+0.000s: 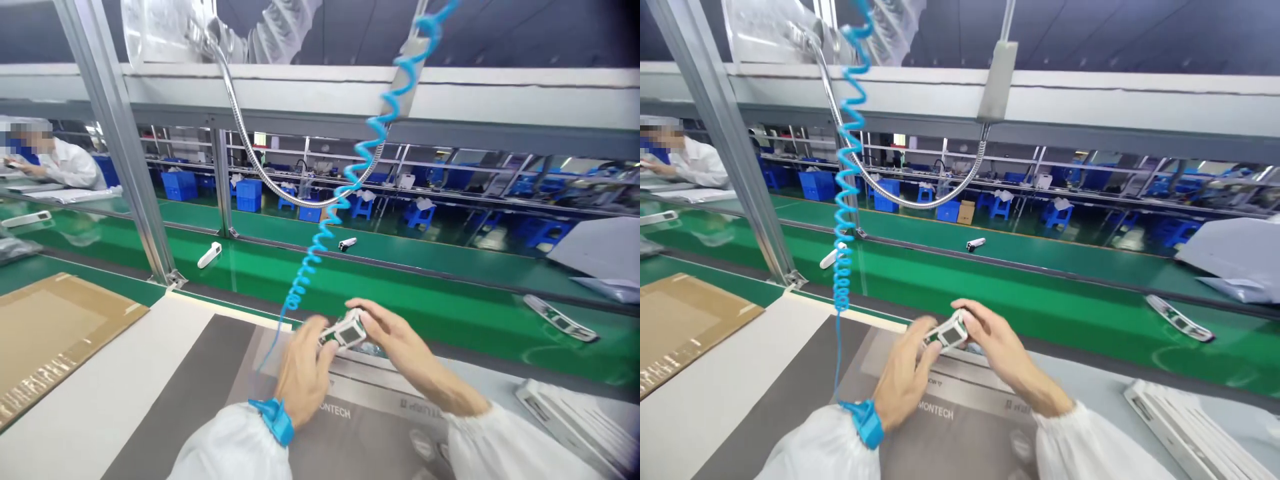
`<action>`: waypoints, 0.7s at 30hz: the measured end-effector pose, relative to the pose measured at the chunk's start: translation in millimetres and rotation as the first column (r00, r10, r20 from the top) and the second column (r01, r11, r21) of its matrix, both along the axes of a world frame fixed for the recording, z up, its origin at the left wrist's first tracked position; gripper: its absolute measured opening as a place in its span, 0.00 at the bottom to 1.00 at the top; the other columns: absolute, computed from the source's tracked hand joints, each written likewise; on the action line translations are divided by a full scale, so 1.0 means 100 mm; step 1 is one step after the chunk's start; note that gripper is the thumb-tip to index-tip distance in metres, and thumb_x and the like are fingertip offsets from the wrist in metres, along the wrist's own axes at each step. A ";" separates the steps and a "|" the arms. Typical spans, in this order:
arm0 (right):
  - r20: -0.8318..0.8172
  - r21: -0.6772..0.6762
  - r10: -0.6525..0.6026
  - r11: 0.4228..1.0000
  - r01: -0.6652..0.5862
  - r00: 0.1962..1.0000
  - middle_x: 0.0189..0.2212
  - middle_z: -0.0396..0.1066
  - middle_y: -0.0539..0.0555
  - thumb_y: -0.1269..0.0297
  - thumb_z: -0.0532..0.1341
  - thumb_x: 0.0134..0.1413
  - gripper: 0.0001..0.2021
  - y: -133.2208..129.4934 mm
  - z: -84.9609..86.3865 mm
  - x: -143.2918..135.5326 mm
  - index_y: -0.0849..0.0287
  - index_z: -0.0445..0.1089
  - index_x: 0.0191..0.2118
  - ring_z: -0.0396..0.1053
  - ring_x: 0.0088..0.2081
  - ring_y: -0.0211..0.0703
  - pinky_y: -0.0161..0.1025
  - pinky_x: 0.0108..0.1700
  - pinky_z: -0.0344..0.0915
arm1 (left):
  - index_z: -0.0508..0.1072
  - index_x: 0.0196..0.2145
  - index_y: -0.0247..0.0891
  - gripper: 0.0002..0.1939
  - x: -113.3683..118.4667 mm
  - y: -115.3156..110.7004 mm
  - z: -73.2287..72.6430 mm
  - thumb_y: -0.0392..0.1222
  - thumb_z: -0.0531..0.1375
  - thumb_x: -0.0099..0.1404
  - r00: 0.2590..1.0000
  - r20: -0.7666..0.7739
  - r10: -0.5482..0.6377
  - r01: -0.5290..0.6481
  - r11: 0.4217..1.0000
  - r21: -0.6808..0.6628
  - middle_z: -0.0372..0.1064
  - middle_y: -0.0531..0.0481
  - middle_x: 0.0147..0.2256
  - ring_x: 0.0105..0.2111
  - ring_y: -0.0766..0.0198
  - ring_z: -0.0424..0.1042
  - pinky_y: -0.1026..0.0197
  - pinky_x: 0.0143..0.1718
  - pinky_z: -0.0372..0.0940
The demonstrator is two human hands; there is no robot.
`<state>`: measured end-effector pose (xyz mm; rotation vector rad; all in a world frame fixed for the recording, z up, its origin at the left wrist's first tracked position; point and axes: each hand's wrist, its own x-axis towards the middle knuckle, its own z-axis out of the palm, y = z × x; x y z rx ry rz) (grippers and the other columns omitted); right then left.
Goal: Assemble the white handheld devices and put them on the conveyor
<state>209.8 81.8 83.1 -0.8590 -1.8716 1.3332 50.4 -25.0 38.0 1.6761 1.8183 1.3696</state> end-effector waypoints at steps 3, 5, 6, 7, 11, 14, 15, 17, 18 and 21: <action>0.063 0.193 -0.146 0.972 0.132 0.987 0.45 0.75 0.55 0.47 0.58 0.60 0.19 -0.24 -0.17 0.18 0.50 0.72 0.51 0.72 0.43 0.49 0.44 0.44 0.66 | 0.76 0.38 0.41 0.14 0.06 -0.04 0.04 0.46 0.52 0.69 0.987 0.051 -0.153 0.161 0.960 -0.229 0.74 0.49 0.30 0.32 0.59 0.72 0.60 0.35 0.63; 0.103 0.484 -0.271 0.854 0.190 0.957 0.48 0.75 0.54 0.52 0.58 0.61 0.14 -0.31 -0.32 0.27 0.47 0.73 0.48 0.71 0.47 0.50 0.45 0.47 0.62 | 0.76 0.36 0.42 0.14 0.09 -0.05 0.02 0.46 0.52 0.69 0.991 0.027 -0.128 0.131 0.957 -0.257 0.73 0.51 0.28 0.30 0.60 0.71 0.61 0.33 0.59; 0.121 0.625 -0.319 0.760 0.178 0.940 0.48 0.75 0.53 0.55 0.59 0.61 0.11 -0.32 -0.38 0.31 0.46 0.74 0.46 0.71 0.47 0.50 0.45 0.48 0.60 | 0.76 0.37 0.42 0.13 0.11 -0.05 0.00 0.46 0.52 0.68 0.993 0.007 -0.122 0.120 0.962 -0.244 0.74 0.51 0.29 0.31 0.59 0.71 0.61 0.33 0.59; 0.141 0.738 -0.358 0.660 0.143 0.923 0.46 0.76 0.52 0.58 0.60 0.60 0.08 -0.33 -0.43 0.34 0.46 0.75 0.43 0.71 0.46 0.49 0.45 0.47 0.58 | 0.76 0.37 0.43 0.13 0.12 -0.05 -0.01 0.46 0.53 0.68 0.992 -0.011 -0.123 0.117 0.966 -0.232 0.74 0.51 0.31 0.32 0.59 0.71 0.61 0.34 0.58; 0.127 0.926 -0.490 0.370 0.074 0.863 0.41 0.77 0.50 0.65 0.61 0.61 0.05 -0.33 -0.49 0.36 0.50 0.73 0.41 0.70 0.40 0.45 0.44 0.45 0.54 | 0.76 0.38 0.43 0.12 0.13 -0.04 -0.04 0.45 0.53 0.68 0.992 -0.046 -0.121 0.108 0.969 -0.223 0.76 0.50 0.33 0.35 0.57 0.72 0.61 0.37 0.58; 0.151 0.951 -0.517 0.308 0.018 0.843 0.37 0.77 0.50 0.71 0.59 0.61 0.06 -0.38 -0.45 0.29 0.52 0.71 0.40 0.68 0.38 0.44 0.45 0.46 0.52 | 0.77 0.36 0.42 0.13 0.13 -0.04 -0.04 0.46 0.53 0.67 0.991 -0.031 -0.132 0.120 0.963 -0.242 0.75 0.49 0.31 0.32 0.58 0.72 0.61 0.35 0.58; 0.171 0.949 -0.509 0.316 -0.002 0.844 0.36 0.77 0.49 0.73 0.58 0.61 0.07 -0.41 -0.44 0.26 0.52 0.70 0.38 0.67 0.38 0.44 0.45 0.46 0.51 | 0.76 0.35 0.41 0.13 0.12 -0.03 -0.04 0.46 0.53 0.67 0.992 -0.004 -0.129 0.124 0.961 -0.248 0.75 0.49 0.30 0.31 0.59 0.72 0.61 0.34 0.58; 0.201 0.930 -0.458 0.368 -0.021 0.866 0.34 0.76 0.49 0.75 0.56 0.61 0.09 -0.45 -0.41 0.21 0.53 0.69 0.34 0.66 0.38 0.44 0.45 0.46 0.50 | 0.76 0.33 0.39 0.14 0.08 0.01 -0.06 0.47 0.53 0.67 0.993 0.085 -0.083 0.103 0.960 -0.262 0.75 0.49 0.28 0.29 0.60 0.71 0.62 0.33 0.59; 0.209 0.911 -0.420 0.413 -0.020 0.883 0.34 0.75 0.49 0.75 0.55 0.62 0.10 -0.46 -0.41 0.19 0.54 0.67 0.32 0.66 0.38 0.43 0.44 0.46 0.50 | 0.75 0.32 0.38 0.15 0.04 0.04 -0.08 0.48 0.52 0.67 0.990 0.135 -0.038 0.074 0.960 -0.272 0.74 0.48 0.28 0.28 0.61 0.71 0.62 0.32 0.59; 0.233 0.803 -0.369 0.595 0.036 0.900 0.34 0.72 0.51 0.73 0.51 0.63 0.10 -0.36 -0.43 0.16 0.56 0.63 0.31 0.65 0.38 0.42 0.43 0.45 0.52 | 0.72 0.31 0.37 0.17 -0.07 0.13 -0.14 0.51 0.51 0.67 0.955 0.282 0.094 -0.006 0.955 -0.298 0.74 0.48 0.27 0.22 0.64 0.67 0.63 0.27 0.59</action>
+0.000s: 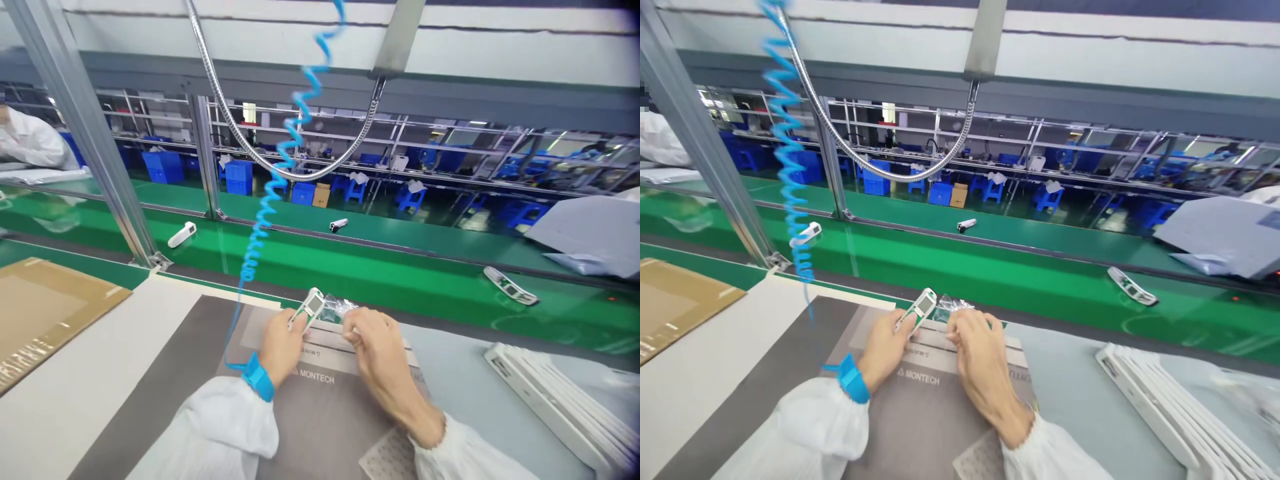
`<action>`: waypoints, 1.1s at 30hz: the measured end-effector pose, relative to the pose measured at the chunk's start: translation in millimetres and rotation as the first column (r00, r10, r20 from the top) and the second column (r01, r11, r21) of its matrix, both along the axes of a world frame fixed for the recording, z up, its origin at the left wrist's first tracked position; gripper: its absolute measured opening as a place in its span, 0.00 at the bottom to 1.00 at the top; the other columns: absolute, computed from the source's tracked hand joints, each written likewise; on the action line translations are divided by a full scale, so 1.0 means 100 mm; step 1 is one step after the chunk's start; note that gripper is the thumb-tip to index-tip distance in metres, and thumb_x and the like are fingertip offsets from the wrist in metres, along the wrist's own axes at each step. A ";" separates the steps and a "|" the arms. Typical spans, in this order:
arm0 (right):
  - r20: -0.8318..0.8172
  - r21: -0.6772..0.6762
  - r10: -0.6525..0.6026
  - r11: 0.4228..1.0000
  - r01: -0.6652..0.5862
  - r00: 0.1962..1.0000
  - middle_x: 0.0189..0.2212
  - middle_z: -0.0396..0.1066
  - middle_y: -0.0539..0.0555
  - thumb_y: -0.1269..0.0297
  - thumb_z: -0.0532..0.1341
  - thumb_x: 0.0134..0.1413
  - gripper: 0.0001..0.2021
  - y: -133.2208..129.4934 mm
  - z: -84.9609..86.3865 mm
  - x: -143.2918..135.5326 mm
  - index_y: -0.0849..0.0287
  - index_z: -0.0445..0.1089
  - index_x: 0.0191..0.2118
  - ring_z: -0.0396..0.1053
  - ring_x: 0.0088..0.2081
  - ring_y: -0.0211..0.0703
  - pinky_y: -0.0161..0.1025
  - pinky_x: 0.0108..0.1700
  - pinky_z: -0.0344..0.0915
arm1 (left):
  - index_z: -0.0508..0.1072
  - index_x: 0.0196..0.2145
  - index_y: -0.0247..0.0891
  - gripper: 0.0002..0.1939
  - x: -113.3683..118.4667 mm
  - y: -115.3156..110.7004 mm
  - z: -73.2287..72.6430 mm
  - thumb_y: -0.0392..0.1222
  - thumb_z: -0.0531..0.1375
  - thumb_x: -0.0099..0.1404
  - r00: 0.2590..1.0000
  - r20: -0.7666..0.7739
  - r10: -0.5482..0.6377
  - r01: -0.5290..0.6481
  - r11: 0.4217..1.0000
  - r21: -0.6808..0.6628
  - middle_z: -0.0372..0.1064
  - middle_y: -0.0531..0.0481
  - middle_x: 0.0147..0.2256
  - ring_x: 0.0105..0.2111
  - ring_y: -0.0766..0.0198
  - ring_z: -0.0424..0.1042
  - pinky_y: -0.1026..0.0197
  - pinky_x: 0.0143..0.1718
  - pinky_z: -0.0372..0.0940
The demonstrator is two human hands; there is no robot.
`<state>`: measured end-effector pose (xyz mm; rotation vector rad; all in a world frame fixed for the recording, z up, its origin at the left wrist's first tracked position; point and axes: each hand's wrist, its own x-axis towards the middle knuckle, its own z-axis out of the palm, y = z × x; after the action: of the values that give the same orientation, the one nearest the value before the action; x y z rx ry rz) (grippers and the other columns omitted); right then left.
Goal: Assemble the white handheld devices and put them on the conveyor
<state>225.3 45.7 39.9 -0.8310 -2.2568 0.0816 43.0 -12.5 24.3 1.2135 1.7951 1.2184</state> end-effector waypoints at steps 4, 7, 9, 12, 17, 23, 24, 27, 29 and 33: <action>0.185 -0.230 -0.319 0.906 0.356 0.930 0.31 0.70 0.54 0.70 0.52 0.62 0.08 0.29 -0.10 -0.03 0.57 0.64 0.31 0.65 0.36 0.46 0.41 0.38 0.52 | 0.71 0.33 0.36 0.20 -0.08 0.02 -0.03 0.57 0.53 0.64 0.991 0.129 0.021 -0.024 0.999 0.023 0.75 0.47 0.29 0.20 0.65 0.67 0.63 0.25 0.60; 0.301 -0.190 -0.406 0.861 0.471 0.863 0.38 0.71 0.55 0.67 0.56 0.60 0.05 0.44 -0.17 0.06 0.56 0.69 0.37 0.66 0.43 0.47 0.41 0.41 0.53 | 0.72 0.33 0.36 0.24 -0.09 -0.01 0.01 0.62 0.56 0.60 0.990 0.134 0.038 -0.039 0.999 0.007 0.75 0.46 0.30 0.21 0.64 0.68 0.62 0.24 0.61; 0.339 -0.142 -0.440 0.850 0.507 0.832 0.43 0.71 0.52 0.63 0.56 0.63 0.08 0.48 -0.16 0.25 0.52 0.70 0.43 0.66 0.46 0.44 0.39 0.43 0.54 | 0.74 0.33 0.36 0.26 -0.10 -0.01 0.03 0.65 0.57 0.57 0.984 0.168 0.052 -0.049 0.999 -0.017 0.74 0.48 0.27 0.22 0.62 0.68 0.62 0.25 0.61; 0.408 -0.058 -0.545 0.785 0.617 0.732 0.44 0.71 0.52 0.61 0.52 0.66 0.12 0.46 -0.02 0.78 0.49 0.73 0.44 0.66 0.47 0.43 0.39 0.43 0.54 | 0.75 0.32 0.36 0.27 -0.11 -0.02 0.08 0.66 0.58 0.55 0.980 0.180 0.088 -0.081 0.995 -0.050 0.70 0.50 0.21 0.23 0.61 0.67 0.62 0.26 0.61; 0.509 0.097 -0.733 0.571 0.816 0.452 0.39 0.70 0.61 0.72 0.54 0.60 0.13 0.38 0.28 1.85 0.59 0.76 0.32 0.65 0.45 0.52 0.43 0.39 0.50 | 0.75 0.32 0.37 0.26 -0.07 -0.04 0.14 0.65 0.58 0.56 0.978 0.187 0.090 -0.075 0.994 -0.086 0.70 0.50 0.22 0.23 0.61 0.67 0.61 0.27 0.61; 0.612 0.181 -0.701 0.576 0.797 0.367 0.35 0.71 0.57 0.63 0.55 0.63 0.16 0.16 0.20 2.21 0.57 0.75 0.26 0.65 0.44 0.50 0.44 0.40 0.49 | 0.75 0.34 0.36 0.25 -0.05 -0.04 0.14 0.63 0.58 0.56 0.973 0.212 0.092 -0.069 0.991 -0.112 0.71 0.50 0.27 0.24 0.62 0.66 0.62 0.27 0.62; 0.617 0.196 -0.701 0.578 0.792 0.358 0.36 0.72 0.56 0.63 0.54 0.64 0.16 0.14 0.17 2.20 0.56 0.75 0.28 0.65 0.44 0.50 0.44 0.40 0.49 | 0.74 0.34 0.37 0.25 -0.05 -0.04 0.14 0.63 0.58 0.56 0.973 0.214 0.089 -0.065 0.991 -0.115 0.71 0.49 0.27 0.24 0.62 0.66 0.62 0.27 0.62; 0.598 0.238 -0.734 0.547 0.803 0.322 0.41 0.72 0.57 0.66 0.55 0.63 0.12 0.11 0.14 2.21 0.56 0.76 0.37 0.66 0.46 0.50 0.45 0.42 0.50 | 0.74 0.34 0.37 0.25 -0.06 -0.03 0.13 0.63 0.58 0.56 0.975 0.209 0.081 -0.057 0.992 -0.116 0.71 0.50 0.26 0.24 0.62 0.66 0.62 0.27 0.62; 0.576 0.251 -0.751 0.538 0.805 0.323 0.45 0.71 0.58 0.65 0.57 0.62 0.09 0.11 0.15 2.21 0.55 0.74 0.44 0.66 0.48 0.50 0.45 0.44 0.51 | 0.74 0.34 0.37 0.25 -0.06 -0.04 0.14 0.63 0.58 0.56 0.976 0.200 0.082 -0.059 0.991 -0.120 0.71 0.49 0.26 0.24 0.62 0.66 0.62 0.27 0.62; 0.640 0.166 -0.671 0.597 0.785 0.375 0.45 0.72 0.57 0.61 0.60 0.60 0.07 0.06 0.13 2.18 0.54 0.75 0.41 0.67 0.49 0.51 0.45 0.45 0.53 | 0.74 0.32 0.37 0.24 -0.06 -0.05 0.17 0.63 0.58 0.56 0.974 0.210 0.089 -0.068 0.992 -0.105 0.72 0.49 0.25 0.24 0.62 0.66 0.62 0.27 0.62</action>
<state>442.9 51.8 53.1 -2.2002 -2.2253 -0.5410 36.8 -17.9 40.9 0.9267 1.7338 1.2406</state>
